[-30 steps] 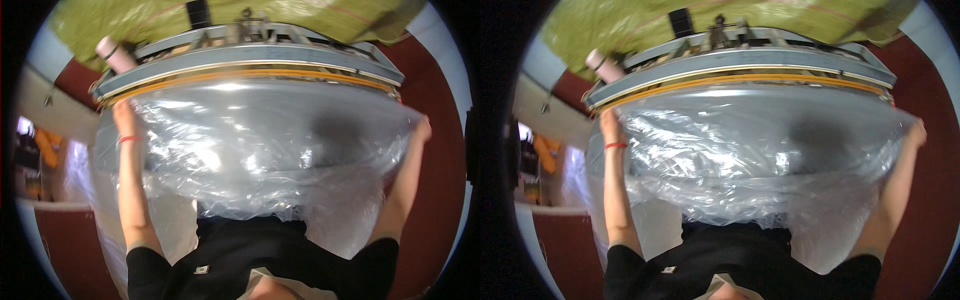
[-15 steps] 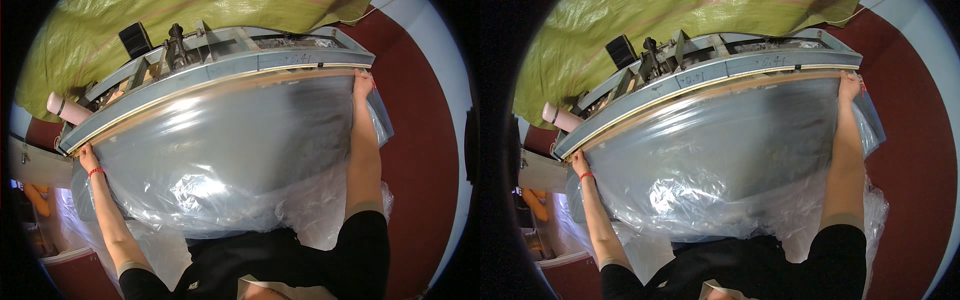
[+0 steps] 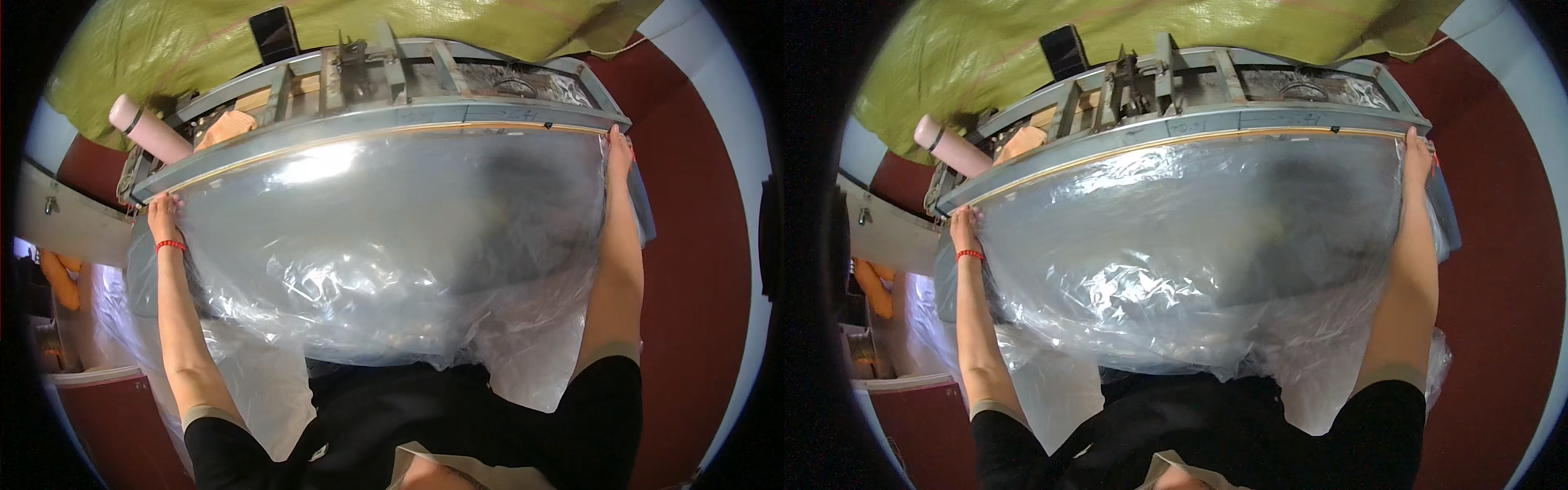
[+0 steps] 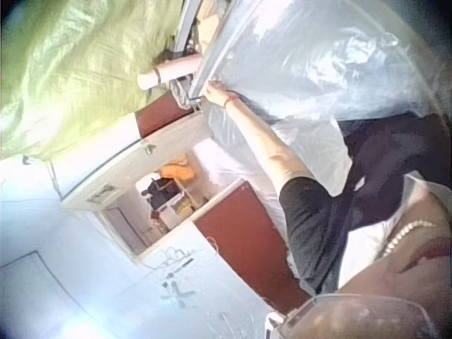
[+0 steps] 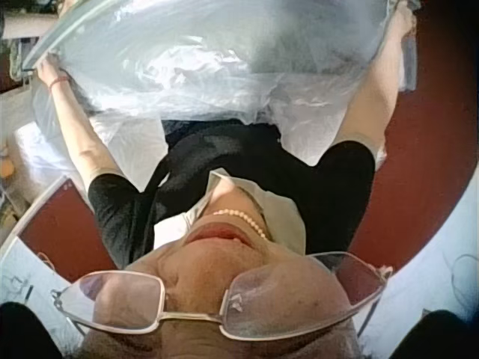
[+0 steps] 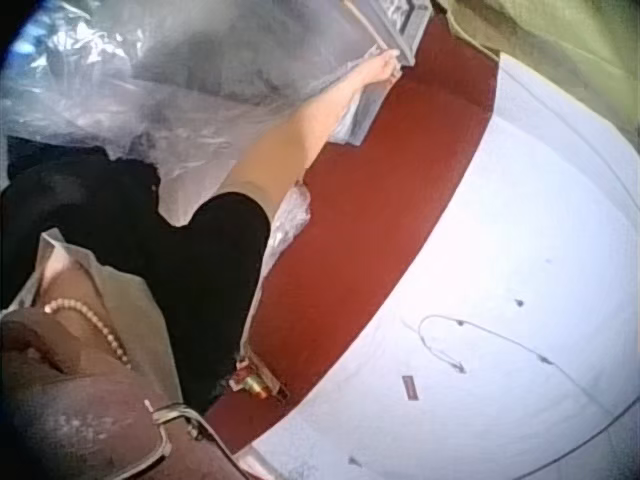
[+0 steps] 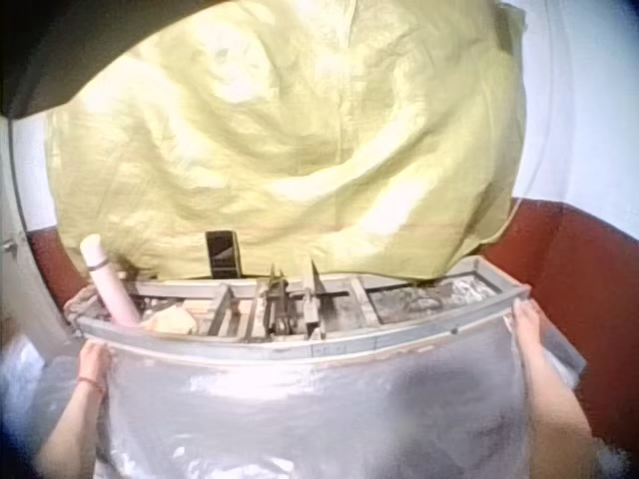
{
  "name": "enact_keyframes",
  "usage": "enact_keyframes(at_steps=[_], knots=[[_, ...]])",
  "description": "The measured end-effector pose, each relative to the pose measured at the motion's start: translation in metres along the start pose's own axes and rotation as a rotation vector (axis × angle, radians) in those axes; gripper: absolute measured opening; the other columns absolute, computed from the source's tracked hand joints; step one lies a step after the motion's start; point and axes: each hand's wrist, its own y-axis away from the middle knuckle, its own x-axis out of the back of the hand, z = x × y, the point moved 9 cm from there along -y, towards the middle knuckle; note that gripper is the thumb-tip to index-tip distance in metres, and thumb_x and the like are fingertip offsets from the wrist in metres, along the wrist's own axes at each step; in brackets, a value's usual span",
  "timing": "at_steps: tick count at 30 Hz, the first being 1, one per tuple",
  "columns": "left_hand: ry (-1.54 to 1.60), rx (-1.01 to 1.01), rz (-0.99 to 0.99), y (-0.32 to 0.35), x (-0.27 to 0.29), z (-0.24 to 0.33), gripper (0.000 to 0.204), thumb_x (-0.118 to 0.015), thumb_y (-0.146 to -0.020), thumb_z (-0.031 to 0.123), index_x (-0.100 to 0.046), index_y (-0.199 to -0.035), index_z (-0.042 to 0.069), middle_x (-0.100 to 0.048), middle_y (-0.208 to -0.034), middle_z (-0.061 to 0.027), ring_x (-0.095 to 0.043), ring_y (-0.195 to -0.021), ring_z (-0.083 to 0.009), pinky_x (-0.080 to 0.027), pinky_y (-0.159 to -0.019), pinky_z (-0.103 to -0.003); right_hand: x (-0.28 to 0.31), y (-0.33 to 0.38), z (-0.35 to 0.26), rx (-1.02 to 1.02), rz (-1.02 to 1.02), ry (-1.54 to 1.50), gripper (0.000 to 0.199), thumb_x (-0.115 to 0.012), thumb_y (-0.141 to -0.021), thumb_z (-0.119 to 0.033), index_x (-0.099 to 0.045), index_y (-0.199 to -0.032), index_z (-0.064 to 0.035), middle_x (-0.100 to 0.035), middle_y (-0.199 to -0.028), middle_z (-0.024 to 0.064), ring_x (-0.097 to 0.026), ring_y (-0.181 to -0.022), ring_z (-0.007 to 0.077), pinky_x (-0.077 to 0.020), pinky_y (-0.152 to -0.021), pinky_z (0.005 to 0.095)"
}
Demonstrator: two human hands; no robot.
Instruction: Adjusting and smoothing a large plastic sheet over a curved metal machine component.
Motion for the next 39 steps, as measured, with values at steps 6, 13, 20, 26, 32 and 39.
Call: enact_keyframes(at_steps=[6,13,20,26,32,39], knots=[[-0.257,-0.149,-0.394,0.093,-0.03,0.082,0.005,-0.049,-0.082,0.008,-0.052,-0.085,0.007,-0.053,-0.074,0.0007,-0.048,-0.063,-0.0072,-0.039,-0.057,-0.018,0.089,0.026,-0.028,0.039,0.217,0.226,0.026,-0.062,-0.075,-0.025,-0.066,-0.085,-0.0017,-0.065,-0.08,0.0055,-0.058,-0.074,0.0103,-0.044,-0.071,0.0246],[-0.18,-0.175,-0.559,0.196,-0.049,0.15,0.004,-0.051,-0.081,0.004,-0.052,-0.085,0.005,-0.054,-0.078,0.0016,-0.05,-0.071,-0.0056,-0.041,-0.066,-0.019,0.042,0.089,-0.192,0.531,0.19,0.295,0.029,-0.05,-0.084,-0.024,-0.059,-0.102,-0.0028,-0.059,-0.102,0.0134,-0.055,-0.096,0.0237,-0.0403,-0.084,0.0315],[-0.282,-0.275,-0.576,0.24,-0.017,0.187,0.006,-0.05,-0.08,0.0,-0.053,-0.085,0.002,-0.056,-0.082,-0.0007,-0.053,-0.074,-0.0079,-0.042,-0.069,-0.02,-0.229,0.414,-0.431,1.038,-0.868,-0.275,0.033,-0.063,-0.072,-0.015,-0.054,-0.103,-0.004,-0.053,-0.107,0.0098,-0.047,-0.104,0.0248,-0.0368,-0.091,0.0334],[-0.646,-0.219,-0.759,0.252,0.002,0.181,0.014,-0.052,-0.081,0.008,-0.057,-0.091,0.0,-0.058,-0.076,-0.0034,-0.054,-0.071,-0.0077,-0.044,-0.064,-0.023,-0.299,0.473,-0.397,0.494,-1.491,-0.467,0.015,-0.06,-0.078,-0.019,-0.059,-0.076,-0.0038,-0.052,-0.063,-0.0012,-0.047,-0.062,0.0059,-0.0405,-0.057,0.0217],[-1.077,0.391,-1.146,0.291,0.114,0.045,0.017,-0.054,-0.083,0.021,-0.059,-0.085,0.005,-0.058,-0.066,-0.0013,-0.053,-0.058,-0.0086,-0.044,-0.054,-0.024,-0.194,0.234,-0.2,0.21,-0.749,0.073,0.023,-0.062,-0.074,-0.025,-0.059,-0.068,-0.0035,-0.052,-0.06,-0.0002,-0.045,-0.058,0.0081,-0.0377,-0.055,0.0237],[-1.362,0.817,-0.4,0.121,0.366,0.038,0.026,-0.061,-0.072,0.007,-0.058,-0.097,0.002,-0.062,-0.076,-0.0117,-0.06,-0.06,-0.0198,-0.046,-0.045,-0.033,0.159,0.04,0.014,-0.003,0.011,0.662,0.037,-0.062,-0.073,-0.04,-0.065,-0.081,-0.0042,-0.064,-0.077,0.0086,-0.055,-0.07,0.0161,-0.0433,-0.067,0.0308]])
